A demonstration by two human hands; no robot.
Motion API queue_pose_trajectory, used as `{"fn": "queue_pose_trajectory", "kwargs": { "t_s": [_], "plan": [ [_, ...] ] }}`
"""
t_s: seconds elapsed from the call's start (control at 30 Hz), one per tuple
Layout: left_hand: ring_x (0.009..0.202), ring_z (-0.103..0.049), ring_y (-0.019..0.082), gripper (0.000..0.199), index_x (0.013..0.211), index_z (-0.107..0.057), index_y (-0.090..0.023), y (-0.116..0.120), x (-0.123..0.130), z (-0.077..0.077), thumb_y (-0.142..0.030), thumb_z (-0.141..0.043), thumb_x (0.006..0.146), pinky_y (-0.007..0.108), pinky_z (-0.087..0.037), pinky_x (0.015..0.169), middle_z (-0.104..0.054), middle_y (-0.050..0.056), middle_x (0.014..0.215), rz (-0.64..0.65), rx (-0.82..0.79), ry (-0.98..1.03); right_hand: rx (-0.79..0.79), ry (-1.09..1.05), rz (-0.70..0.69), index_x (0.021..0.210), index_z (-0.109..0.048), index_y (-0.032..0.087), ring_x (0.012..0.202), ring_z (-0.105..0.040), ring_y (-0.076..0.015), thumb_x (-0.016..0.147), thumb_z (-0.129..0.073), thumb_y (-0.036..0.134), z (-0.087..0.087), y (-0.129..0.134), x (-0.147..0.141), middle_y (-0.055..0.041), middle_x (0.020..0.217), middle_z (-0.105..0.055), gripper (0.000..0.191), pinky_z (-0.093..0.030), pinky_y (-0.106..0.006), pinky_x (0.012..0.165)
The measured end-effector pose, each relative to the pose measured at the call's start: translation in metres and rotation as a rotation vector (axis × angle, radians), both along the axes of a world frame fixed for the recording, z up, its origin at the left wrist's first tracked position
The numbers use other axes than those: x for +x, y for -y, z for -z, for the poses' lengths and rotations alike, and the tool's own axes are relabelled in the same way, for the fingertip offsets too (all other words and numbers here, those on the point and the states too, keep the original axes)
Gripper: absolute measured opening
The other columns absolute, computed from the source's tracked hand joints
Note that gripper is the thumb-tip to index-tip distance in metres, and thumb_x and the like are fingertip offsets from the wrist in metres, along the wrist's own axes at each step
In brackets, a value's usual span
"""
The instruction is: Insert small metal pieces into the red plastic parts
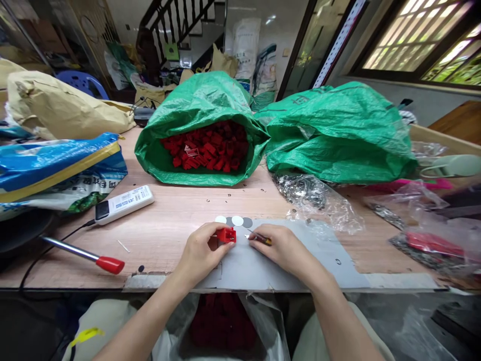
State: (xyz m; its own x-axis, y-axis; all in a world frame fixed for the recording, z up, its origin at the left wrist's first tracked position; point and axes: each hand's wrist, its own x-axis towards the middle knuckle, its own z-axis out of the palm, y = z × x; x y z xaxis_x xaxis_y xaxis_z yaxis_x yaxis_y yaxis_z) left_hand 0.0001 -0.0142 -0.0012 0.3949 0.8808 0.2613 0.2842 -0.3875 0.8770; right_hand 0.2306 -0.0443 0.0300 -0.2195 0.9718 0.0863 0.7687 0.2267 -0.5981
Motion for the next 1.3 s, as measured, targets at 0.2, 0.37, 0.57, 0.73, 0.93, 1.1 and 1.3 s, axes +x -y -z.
{"fn": "queue_pose_trajectory", "kwargs": {
  "t_s": [0.2, 0.37, 0.57, 0.73, 0.93, 1.1, 1.3],
  "plan": [
    [0.096, -0.065, 0.018, 0.025, 0.106, -0.067, -0.023, -0.001, 0.001, 0.0, -0.019, -0.071, 0.083, 0.03, -0.052, 0.085, -0.071, 0.002, 0.105, -0.003, 0.045, -0.039, -0.018, 0.03, 0.212, 0.084, -0.069, 0.021, 0.08, -0.065, -0.0208, 0.088, -0.059, 0.026, -0.005, 0.0, -0.002, -0.0029, 0.085, -0.072, 0.012, -0.043, -0.031, 0.073],
    [0.098, -0.065, 0.017, 0.027, 0.108, -0.065, -0.024, -0.002, 0.001, -0.001, -0.019, -0.071, 0.083, 0.029, -0.05, 0.087, -0.071, 0.001, 0.106, -0.008, 0.038, -0.034, -0.059, 0.11, 0.233, 0.081, -0.064, 0.021, 0.082, -0.063, -0.0225, 0.086, -0.058, 0.024, 0.005, -0.003, -0.02, -0.0045, 0.086, -0.069, 0.009, -0.043, -0.033, 0.073],
    [0.09, -0.066, 0.016, 0.029, 0.11, -0.061, -0.025, 0.0, 0.001, -0.002, -0.022, -0.071, 0.083, 0.027, -0.05, 0.083, -0.07, -0.002, 0.102, -0.022, -0.033, -0.006, -0.092, 0.078, 0.235, 0.079, -0.063, 0.021, 0.088, -0.063, -0.023, 0.083, -0.055, 0.021, 0.001, -0.004, -0.026, -0.0047, 0.089, -0.069, 0.009, -0.042, -0.032, 0.076],
    [0.087, -0.065, 0.017, 0.023, 0.105, -0.063, -0.025, 0.0, 0.002, -0.002, -0.022, -0.07, 0.083, 0.027, -0.05, 0.08, -0.07, -0.001, 0.097, -0.008, -0.032, -0.012, -0.157, -0.099, 0.232, 0.077, -0.065, 0.021, 0.077, -0.062, -0.0204, 0.081, -0.057, 0.027, 0.0, -0.01, -0.03, -0.0014, 0.078, -0.068, 0.01, -0.042, -0.032, 0.072],
    [0.085, -0.064, 0.016, 0.023, 0.103, -0.065, -0.024, -0.001, 0.001, -0.001, -0.019, -0.072, 0.081, 0.026, -0.049, 0.078, -0.07, -0.001, 0.094, 0.001, -0.026, -0.017, -0.235, -0.424, 0.223, 0.081, -0.062, 0.019, 0.064, -0.054, -0.0145, 0.077, -0.064, 0.035, 0.006, -0.017, -0.036, -0.0008, 0.076, -0.064, 0.017, -0.04, -0.026, 0.056],
    [0.086, -0.065, 0.017, 0.025, 0.103, -0.066, -0.025, -0.002, 0.001, 0.001, -0.018, -0.072, 0.08, 0.027, -0.05, 0.079, -0.07, -0.001, 0.095, -0.008, -0.015, -0.024, -0.384, -0.614, 0.242, 0.089, -0.053, 0.021, 0.046, -0.036, -0.0063, 0.073, -0.07, 0.037, 0.003, -0.017, -0.038, 0.0043, 0.074, -0.056, 0.028, -0.027, -0.021, 0.04],
    [0.087, -0.066, 0.019, 0.023, 0.105, -0.064, -0.025, -0.001, 0.001, -0.001, -0.02, -0.07, 0.083, 0.027, -0.052, 0.079, -0.071, 0.001, 0.097, -0.011, -0.017, -0.002, -0.459, -0.652, 0.231, 0.087, -0.045, 0.023, 0.039, -0.033, -0.0037, 0.076, -0.07, 0.038, 0.004, -0.017, -0.039, 0.0091, 0.067, -0.047, 0.031, -0.022, -0.019, 0.037]
  ]
}}
